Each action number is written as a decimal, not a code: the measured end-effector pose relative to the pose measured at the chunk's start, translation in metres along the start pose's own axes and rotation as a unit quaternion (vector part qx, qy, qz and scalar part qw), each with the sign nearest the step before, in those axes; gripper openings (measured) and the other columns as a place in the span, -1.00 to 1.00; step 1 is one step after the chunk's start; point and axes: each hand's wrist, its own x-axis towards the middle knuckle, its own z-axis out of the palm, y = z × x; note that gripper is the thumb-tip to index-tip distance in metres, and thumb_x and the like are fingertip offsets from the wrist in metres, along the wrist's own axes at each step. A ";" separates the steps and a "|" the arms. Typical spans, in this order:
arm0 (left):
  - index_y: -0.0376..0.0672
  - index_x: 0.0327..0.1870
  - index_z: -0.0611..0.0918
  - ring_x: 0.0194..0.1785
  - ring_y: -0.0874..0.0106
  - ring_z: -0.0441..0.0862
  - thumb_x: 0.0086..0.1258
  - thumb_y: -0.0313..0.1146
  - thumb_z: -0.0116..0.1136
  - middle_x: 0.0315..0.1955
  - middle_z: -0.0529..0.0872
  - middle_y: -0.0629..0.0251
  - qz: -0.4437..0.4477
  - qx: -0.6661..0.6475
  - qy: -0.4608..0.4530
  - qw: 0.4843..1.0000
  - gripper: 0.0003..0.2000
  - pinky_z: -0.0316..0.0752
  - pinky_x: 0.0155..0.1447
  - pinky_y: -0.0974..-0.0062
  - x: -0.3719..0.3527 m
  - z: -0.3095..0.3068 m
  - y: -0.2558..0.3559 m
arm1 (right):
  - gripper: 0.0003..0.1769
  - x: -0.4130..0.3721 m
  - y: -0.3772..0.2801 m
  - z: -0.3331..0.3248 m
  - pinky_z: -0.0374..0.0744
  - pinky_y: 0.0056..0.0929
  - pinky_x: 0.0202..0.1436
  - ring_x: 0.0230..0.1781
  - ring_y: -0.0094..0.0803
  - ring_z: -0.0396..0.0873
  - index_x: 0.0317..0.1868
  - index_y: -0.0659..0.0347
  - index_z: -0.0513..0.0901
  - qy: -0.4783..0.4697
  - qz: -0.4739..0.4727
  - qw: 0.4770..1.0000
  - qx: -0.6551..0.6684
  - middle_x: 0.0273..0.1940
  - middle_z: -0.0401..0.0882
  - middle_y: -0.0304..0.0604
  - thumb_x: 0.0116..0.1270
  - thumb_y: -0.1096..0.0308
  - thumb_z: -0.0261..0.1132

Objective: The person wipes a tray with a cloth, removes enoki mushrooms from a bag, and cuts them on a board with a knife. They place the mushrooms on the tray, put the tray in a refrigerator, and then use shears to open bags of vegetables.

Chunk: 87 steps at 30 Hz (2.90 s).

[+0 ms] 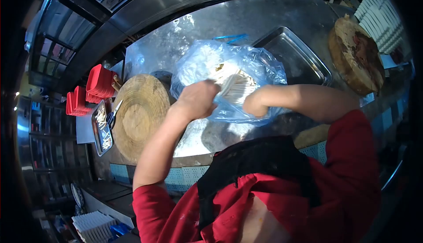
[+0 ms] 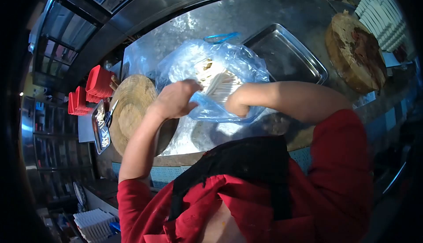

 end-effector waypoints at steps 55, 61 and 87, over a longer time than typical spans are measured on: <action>-0.30 -0.54 0.59 -0.63 0.54 0.35 -0.04 -0.51 0.19 -0.60 0.57 0.33 -0.517 -0.501 0.250 0.647 -0.93 0.24 -0.54 0.56 0.077 0.172 0.038 | 0.00 0.059 0.055 0.010 0.28 -0.24 0.28 0.23 -0.01 0.27 0.30 0.46 0.08 0.341 0.294 0.827 0.336 0.20 0.31 0.17 0.12 -0.19 0.21; -0.36 -0.38 0.61 -0.44 0.51 0.52 -0.04 -0.65 0.12 -0.49 0.62 0.25 -0.453 -0.638 0.327 0.530 -0.85 0.41 -0.35 0.59 0.062 0.155 0.045 | 0.05 0.076 0.067 0.018 0.25 -0.33 0.31 0.29 -0.08 0.23 0.26 0.46 0.16 0.356 0.339 0.821 0.290 0.26 0.24 0.14 0.05 -0.29 0.22; -0.27 -0.14 0.55 -0.32 0.34 0.60 0.13 -0.58 0.20 -0.34 0.62 0.18 -0.252 -0.901 0.310 0.167 -0.75 0.55 -0.28 0.39 0.080 0.175 0.026 | -0.32 0.054 0.104 0.021 0.37 -0.38 0.13 0.05 -0.32 0.41 0.15 0.37 0.41 0.298 0.055 0.738 0.603 0.05 0.48 0.02 0.08 0.16 0.38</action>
